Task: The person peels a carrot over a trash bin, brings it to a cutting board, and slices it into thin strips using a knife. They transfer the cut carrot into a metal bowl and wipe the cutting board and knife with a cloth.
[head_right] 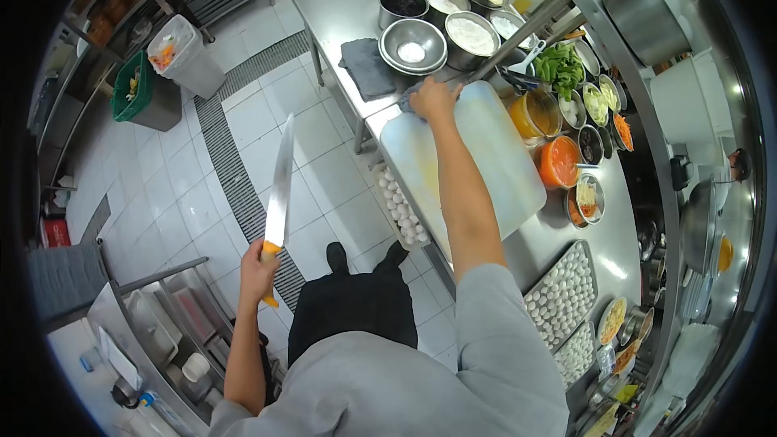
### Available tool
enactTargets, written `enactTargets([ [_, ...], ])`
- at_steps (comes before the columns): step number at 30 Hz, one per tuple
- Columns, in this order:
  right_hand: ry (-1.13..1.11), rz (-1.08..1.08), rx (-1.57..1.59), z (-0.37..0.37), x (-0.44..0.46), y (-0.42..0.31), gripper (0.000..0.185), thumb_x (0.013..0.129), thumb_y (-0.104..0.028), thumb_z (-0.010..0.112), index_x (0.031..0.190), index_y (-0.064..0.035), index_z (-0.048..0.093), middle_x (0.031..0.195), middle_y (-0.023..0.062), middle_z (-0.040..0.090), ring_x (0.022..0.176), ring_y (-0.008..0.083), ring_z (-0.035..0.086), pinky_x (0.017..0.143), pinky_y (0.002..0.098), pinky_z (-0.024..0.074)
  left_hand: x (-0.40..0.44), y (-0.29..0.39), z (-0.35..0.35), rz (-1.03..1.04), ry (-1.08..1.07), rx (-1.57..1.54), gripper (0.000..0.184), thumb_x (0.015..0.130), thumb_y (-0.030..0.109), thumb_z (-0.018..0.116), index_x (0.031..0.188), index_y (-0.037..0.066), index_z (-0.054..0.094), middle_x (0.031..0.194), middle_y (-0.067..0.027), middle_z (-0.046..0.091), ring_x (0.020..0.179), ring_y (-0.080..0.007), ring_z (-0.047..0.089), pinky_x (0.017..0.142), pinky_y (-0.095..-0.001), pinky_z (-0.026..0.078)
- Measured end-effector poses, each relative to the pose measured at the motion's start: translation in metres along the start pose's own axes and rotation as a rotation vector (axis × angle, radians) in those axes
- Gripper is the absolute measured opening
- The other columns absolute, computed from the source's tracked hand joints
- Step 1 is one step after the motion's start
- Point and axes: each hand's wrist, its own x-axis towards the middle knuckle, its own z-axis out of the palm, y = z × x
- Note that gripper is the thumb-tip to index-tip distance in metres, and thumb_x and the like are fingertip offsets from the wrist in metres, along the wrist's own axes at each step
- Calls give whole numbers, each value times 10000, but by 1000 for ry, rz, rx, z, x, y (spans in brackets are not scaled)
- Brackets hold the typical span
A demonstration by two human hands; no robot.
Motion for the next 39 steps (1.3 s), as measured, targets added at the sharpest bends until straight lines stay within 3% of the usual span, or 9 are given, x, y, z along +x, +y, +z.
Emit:
enactTargets([
  [8, 106, -167, 106, 11, -43, -35, 544, 815, -366, 655, 1229, -15, 612, 1066, 240, 707, 1135, 364, 640, 1142, 612, 285, 88, 38, 43, -118, -169, -224, 368, 758, 24, 656, 1115, -37, 594, 821, -99, 645, 602, -187, 647, 588, -327, 537],
  [12, -472, -555, 643, -23, -106, -81, 499, 762, -305, 718, 1198, -72, 648, 1147, 197, 683, 1119, 366, 632, 977, 461, 488, 80, 58, 18, -131, -115, -205, 351, 764, 38, 642, 1106, -26, 596, 850, -149, 655, 563, -221, 647, 575, -350, 529],
  [18, 103, -1599, 540, -1, -204, -186, 431, 783, -87, 679, 1208, -128, 617, 1161, 92, 651, 1140, 254, 622, 1059, 410, 421, 23, 76, -55, 321, -109, 577, 376, 772, 47, 600, 1147, 36, 592, 1057, -215, 632, 949, -452, 616, 801, -519, 501],
  [21, -206, -1542, 421, 8, -218, -195, 399, 794, -41, 642, 1183, -126, 619, 1100, 66, 652, 1088, 264, 630, 1007, 434, 441, -19, 88, -95, 258, -247, 755, 445, 785, 53, 617, 1226, 60, 555, 1155, -201, 606, 925, -462, 619, 781, -524, 514],
  [26, 40, -1224, 662, -19, -167, -74, 492, 737, 23, 649, 1209, -115, 623, 1152, 74, 658, 1060, 308, 624, 991, 420, 448, -66, 94, -174, 339, -227, 726, 470, 741, 28, 648, 1207, 53, 598, 1067, -211, 633, 877, -460, 623, 759, -506, 517],
  [29, 28, -442, 650, -72, -185, 64, 551, 743, -34, 693, 1281, -78, 587, 1202, 92, 644, 1107, 260, 623, 1016, 387, 477, -59, 75, -200, 366, -288, 588, 483, 734, 29, 681, 1211, 28, 606, 912, -150, 656, 797, -348, 653, 717, -435, 523],
  [33, 306, 48, 850, -71, -263, 224, 513, 833, -58, 602, 1343, -38, 548, 1189, 131, 660, 1074, 211, 646, 939, 334, 516, -29, 86, -125, -105, -291, 12, 366, 842, 57, 696, 1191, 5, 602, 835, -21, 607, 636, -94, 580, 543, -263, 483],
  [37, 382, 148, 560, 45, -273, 226, 538, 846, -56, 549, 1383, -27, 519, 1306, 203, 595, 1239, 352, 556, 1086, 439, 413, 8, 110, 7, -35, -436, -346, 223, 917, 88, 678, 1114, 12, 609, 792, -14, 586, 560, -89, 556, 488, -256, 457],
  [39, 497, 17, 593, 51, -276, 152, 450, 730, 3, 516, 1169, -41, 604, 1220, 202, 609, 1238, 414, 521, 1114, 492, 363, 13, 134, 66, 4, -535, -336, 218, 930, 90, 667, 1125, 14, 606, 784, -16, 586, 556, -98, 571, 483, -267, 460],
])
